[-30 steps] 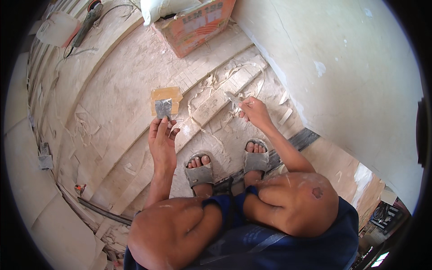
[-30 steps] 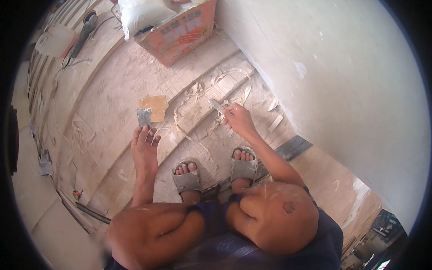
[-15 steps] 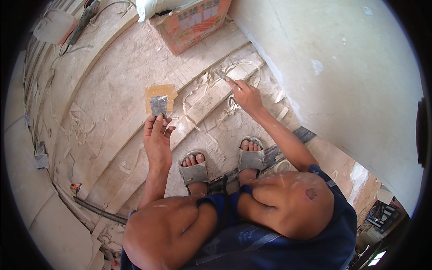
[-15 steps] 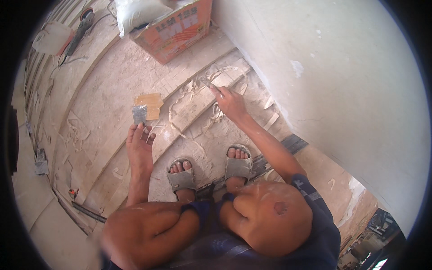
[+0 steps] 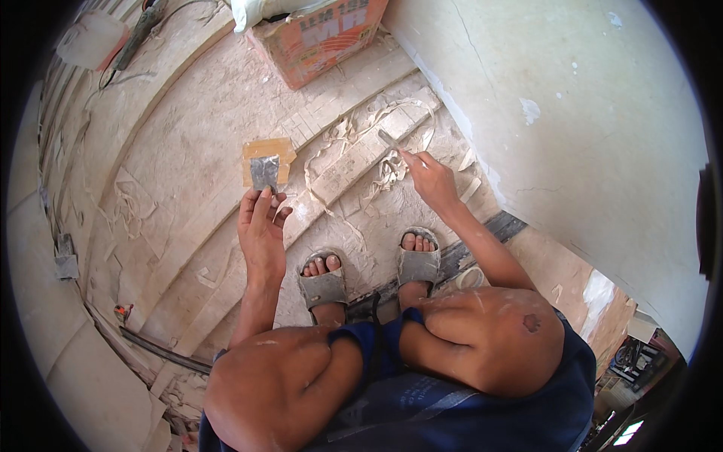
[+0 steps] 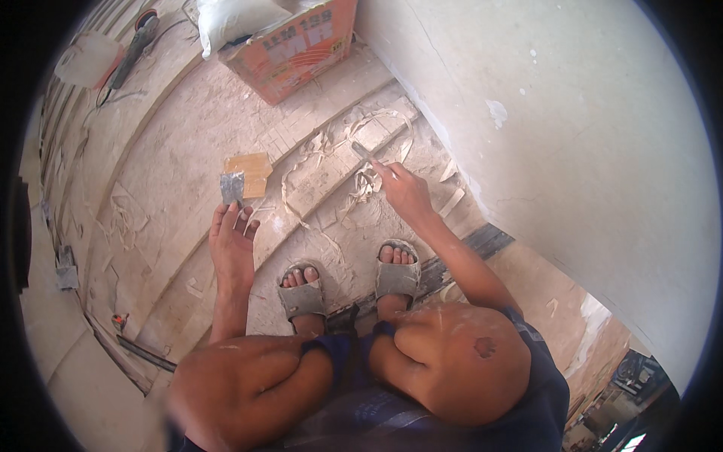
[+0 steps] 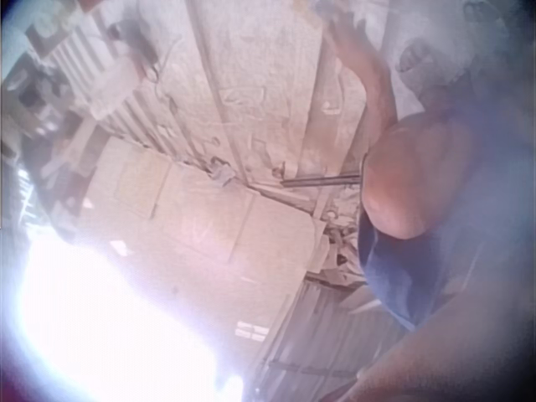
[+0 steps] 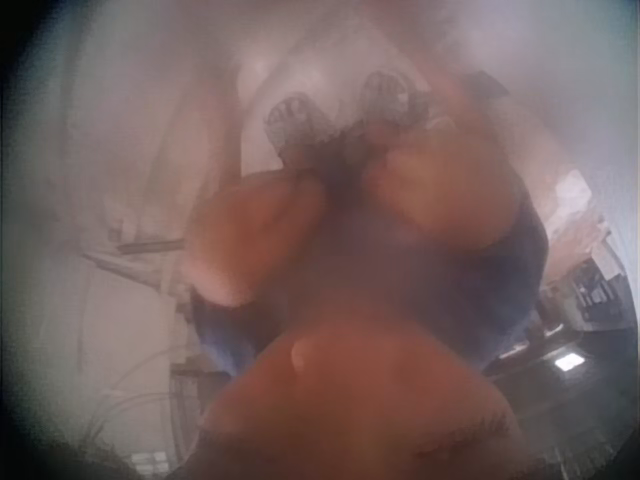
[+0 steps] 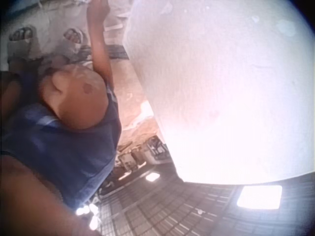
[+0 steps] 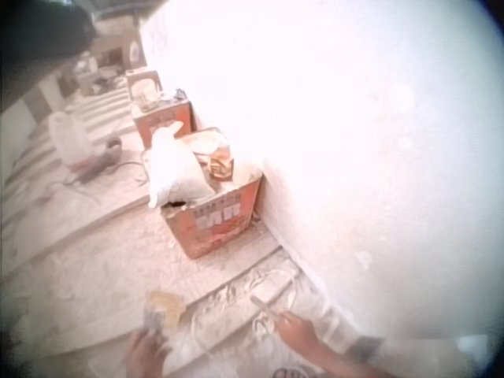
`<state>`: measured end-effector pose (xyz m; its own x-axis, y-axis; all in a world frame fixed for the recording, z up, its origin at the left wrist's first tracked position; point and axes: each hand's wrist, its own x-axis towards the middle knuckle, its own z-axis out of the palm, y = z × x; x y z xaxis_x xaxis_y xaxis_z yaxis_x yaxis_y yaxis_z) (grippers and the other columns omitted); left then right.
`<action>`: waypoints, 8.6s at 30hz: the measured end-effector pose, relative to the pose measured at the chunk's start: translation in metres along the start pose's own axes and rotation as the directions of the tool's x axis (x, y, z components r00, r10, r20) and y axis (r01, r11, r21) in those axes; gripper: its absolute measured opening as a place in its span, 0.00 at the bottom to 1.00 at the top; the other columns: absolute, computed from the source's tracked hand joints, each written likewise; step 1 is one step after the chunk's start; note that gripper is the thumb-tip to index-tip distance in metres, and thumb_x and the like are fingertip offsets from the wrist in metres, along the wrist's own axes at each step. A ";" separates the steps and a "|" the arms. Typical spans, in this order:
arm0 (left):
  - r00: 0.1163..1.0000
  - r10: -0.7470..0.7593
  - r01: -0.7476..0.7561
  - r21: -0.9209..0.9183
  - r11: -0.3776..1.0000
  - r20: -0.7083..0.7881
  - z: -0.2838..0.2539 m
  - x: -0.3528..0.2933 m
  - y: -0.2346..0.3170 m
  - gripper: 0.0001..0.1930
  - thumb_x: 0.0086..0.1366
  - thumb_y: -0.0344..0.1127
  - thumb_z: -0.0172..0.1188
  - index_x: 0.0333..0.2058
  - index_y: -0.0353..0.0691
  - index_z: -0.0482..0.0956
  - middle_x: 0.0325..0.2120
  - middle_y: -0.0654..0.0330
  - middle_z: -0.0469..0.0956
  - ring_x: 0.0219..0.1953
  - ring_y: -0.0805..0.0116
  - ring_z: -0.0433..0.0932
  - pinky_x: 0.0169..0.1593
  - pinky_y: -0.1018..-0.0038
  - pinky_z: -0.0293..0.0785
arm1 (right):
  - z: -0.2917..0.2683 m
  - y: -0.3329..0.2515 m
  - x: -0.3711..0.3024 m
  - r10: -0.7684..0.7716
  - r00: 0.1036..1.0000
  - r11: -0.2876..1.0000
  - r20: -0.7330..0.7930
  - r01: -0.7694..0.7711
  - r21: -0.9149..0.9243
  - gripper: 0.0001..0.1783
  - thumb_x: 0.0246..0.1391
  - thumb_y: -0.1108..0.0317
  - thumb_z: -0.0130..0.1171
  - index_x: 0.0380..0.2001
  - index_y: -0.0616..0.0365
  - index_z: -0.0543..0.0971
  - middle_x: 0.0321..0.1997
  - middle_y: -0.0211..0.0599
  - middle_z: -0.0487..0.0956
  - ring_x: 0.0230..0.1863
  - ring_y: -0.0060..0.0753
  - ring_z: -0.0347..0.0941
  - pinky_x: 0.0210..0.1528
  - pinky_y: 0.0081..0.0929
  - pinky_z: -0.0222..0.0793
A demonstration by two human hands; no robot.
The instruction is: The person applies a substance to a white wooden object using a small knife and scrapes small wooden blocks by hand.
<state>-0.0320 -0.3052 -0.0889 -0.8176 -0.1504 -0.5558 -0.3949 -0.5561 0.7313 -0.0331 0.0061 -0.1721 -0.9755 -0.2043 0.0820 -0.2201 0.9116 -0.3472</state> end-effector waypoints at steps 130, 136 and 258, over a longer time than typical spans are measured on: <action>0.899 0.156 -0.306 0.331 0.893 0.410 0.042 -0.031 0.019 0.11 0.64 0.29 0.55 0.43 0.30 0.76 0.37 0.54 0.77 0.37 0.73 0.77 0.36 0.80 0.74 | -0.111 -0.083 0.013 0.113 0.962 0.231 0.250 -0.270 0.935 0.16 0.62 0.70 0.45 0.51 0.63 0.73 0.22 0.30 0.74 0.21 0.16 0.66 0.24 0.14 0.64; 0.839 0.161 -0.394 0.376 0.838 0.521 0.035 -0.030 0.022 0.14 0.59 0.21 0.57 0.44 0.33 0.78 0.55 0.51 0.68 0.50 0.69 0.72 0.46 0.76 0.75 | -0.115 -0.078 0.012 0.147 0.955 0.209 0.258 -0.285 0.936 0.16 0.62 0.70 0.46 0.51 0.63 0.72 0.22 0.29 0.74 0.21 0.15 0.66 0.24 0.13 0.63; 0.736 -0.414 -0.156 0.729 0.667 0.536 0.203 -0.049 0.048 0.11 0.62 0.29 0.56 0.43 0.37 0.73 0.43 0.56 0.76 0.42 0.66 0.76 0.49 0.68 0.75 | -0.331 -0.091 -0.197 0.818 0.372 -0.066 -0.438 0.818 0.572 0.30 0.61 0.70 0.44 0.65 0.55 0.49 0.32 0.44 0.79 0.21 0.27 0.72 0.21 0.21 0.66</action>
<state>-0.0962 -0.1585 0.0540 -0.6628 0.5574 -0.4999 -0.4414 0.2484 0.8622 0.1807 0.0815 0.1527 -0.5417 0.8259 0.1560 -0.7852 -0.4310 -0.4447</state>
